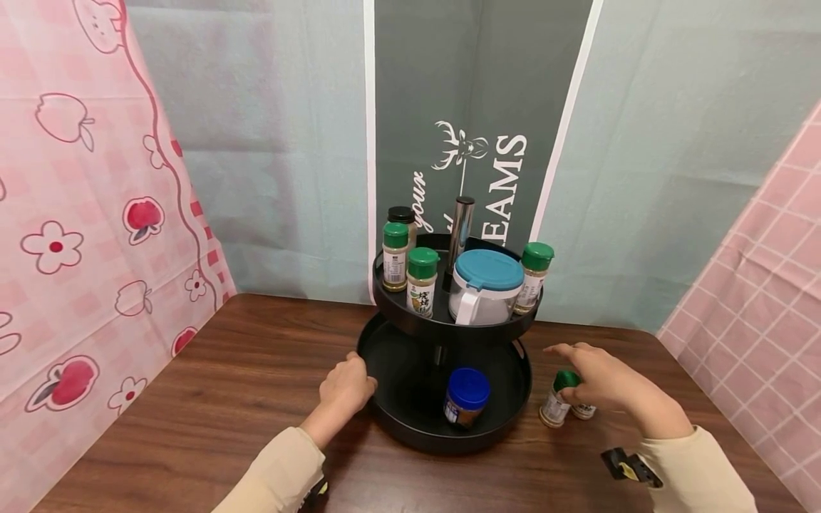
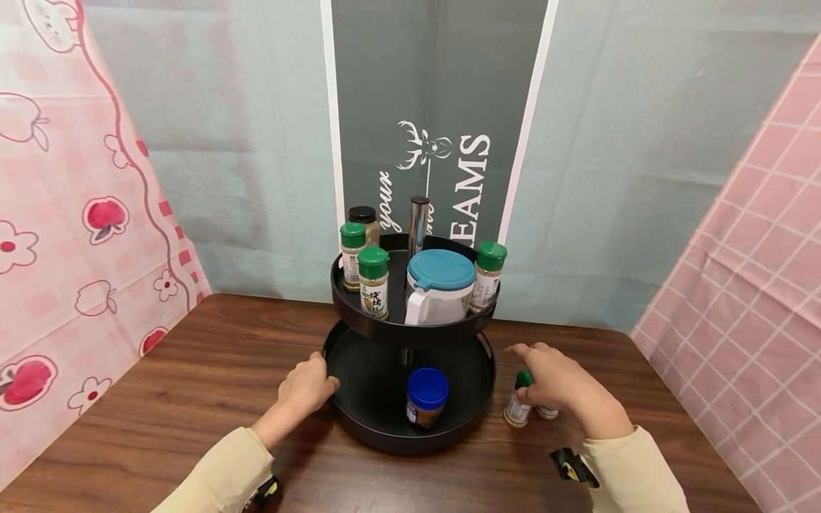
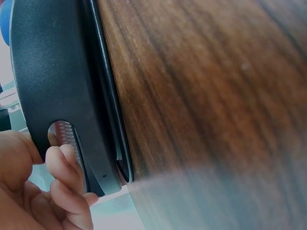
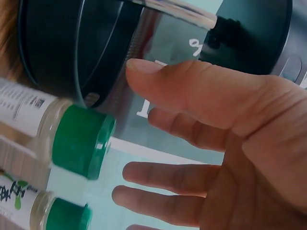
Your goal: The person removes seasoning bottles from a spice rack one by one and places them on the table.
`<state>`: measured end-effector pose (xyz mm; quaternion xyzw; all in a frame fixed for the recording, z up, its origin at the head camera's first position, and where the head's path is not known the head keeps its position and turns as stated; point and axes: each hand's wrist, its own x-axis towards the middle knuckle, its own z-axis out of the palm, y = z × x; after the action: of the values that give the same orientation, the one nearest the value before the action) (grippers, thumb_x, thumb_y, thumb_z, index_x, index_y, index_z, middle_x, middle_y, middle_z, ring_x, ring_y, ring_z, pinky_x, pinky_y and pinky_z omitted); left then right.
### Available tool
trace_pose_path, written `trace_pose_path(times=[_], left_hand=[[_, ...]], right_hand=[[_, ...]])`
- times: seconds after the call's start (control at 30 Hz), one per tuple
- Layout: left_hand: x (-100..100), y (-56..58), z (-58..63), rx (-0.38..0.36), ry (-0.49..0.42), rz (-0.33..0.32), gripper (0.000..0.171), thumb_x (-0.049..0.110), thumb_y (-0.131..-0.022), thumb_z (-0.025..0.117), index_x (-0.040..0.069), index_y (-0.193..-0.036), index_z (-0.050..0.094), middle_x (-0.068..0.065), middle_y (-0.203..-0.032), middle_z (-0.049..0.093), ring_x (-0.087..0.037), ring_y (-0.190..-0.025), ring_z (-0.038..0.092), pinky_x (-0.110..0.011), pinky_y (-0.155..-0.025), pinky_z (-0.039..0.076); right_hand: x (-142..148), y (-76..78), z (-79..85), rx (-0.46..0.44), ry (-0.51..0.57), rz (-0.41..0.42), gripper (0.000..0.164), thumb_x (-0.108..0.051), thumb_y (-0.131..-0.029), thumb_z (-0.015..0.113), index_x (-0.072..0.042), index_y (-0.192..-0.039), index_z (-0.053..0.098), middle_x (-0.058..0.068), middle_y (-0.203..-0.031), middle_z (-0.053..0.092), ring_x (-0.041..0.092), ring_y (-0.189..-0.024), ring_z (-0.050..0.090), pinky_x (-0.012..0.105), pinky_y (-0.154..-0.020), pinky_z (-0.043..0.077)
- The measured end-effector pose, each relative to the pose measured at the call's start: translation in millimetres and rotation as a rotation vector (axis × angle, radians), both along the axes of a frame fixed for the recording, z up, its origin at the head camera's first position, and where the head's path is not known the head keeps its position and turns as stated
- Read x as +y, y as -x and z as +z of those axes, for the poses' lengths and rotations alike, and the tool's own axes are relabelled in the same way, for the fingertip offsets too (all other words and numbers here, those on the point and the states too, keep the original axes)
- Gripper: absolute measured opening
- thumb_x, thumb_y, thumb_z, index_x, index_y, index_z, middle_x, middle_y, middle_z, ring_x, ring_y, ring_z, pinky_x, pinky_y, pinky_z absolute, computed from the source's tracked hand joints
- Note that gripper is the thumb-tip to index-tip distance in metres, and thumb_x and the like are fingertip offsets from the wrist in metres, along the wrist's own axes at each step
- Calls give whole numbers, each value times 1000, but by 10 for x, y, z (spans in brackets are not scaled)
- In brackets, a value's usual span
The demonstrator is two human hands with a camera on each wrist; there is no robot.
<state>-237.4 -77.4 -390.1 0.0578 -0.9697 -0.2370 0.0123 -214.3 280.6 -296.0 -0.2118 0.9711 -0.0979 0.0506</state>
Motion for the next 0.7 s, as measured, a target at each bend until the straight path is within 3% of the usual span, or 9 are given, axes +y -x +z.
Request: trace_pose_path(times=[0.17, 0.4, 0.7], left_hand=[[-1, -5, 5, -7, 0, -4, 43, 23, -76, 64, -5, -105, 49, -21, -88, 63, -33, -72, 58, -49, -59, 48], [0, 2, 0, -5, -6, -3, 46, 23, -77, 64, -5, -110, 48, -22, -90, 63, -33, -73, 58, -49, -60, 48], [0, -5, -10, 9, -16, 2, 45, 22, -75, 63, -5, -108, 49, -22, -88, 64, -32, -72, 58, -49, -60, 48]], right_hand=[[-101, -12, 14, -12, 10, 3, 63, -11, -67, 72, 1, -124, 48, 20, -98, 53, 17, -62, 40, 34, -53, 36], [-233, -12, 14, 18, -34, 54, 63, -18, -67, 76, 3, -121, 50, 24, -104, 55, 33, -89, 55, 47, -69, 48], [-461, -59, -23, -28, 7, 74, 59, -18, -68, 75, -5, -121, 53, 19, -107, 55, 32, -93, 54, 48, -75, 48]])
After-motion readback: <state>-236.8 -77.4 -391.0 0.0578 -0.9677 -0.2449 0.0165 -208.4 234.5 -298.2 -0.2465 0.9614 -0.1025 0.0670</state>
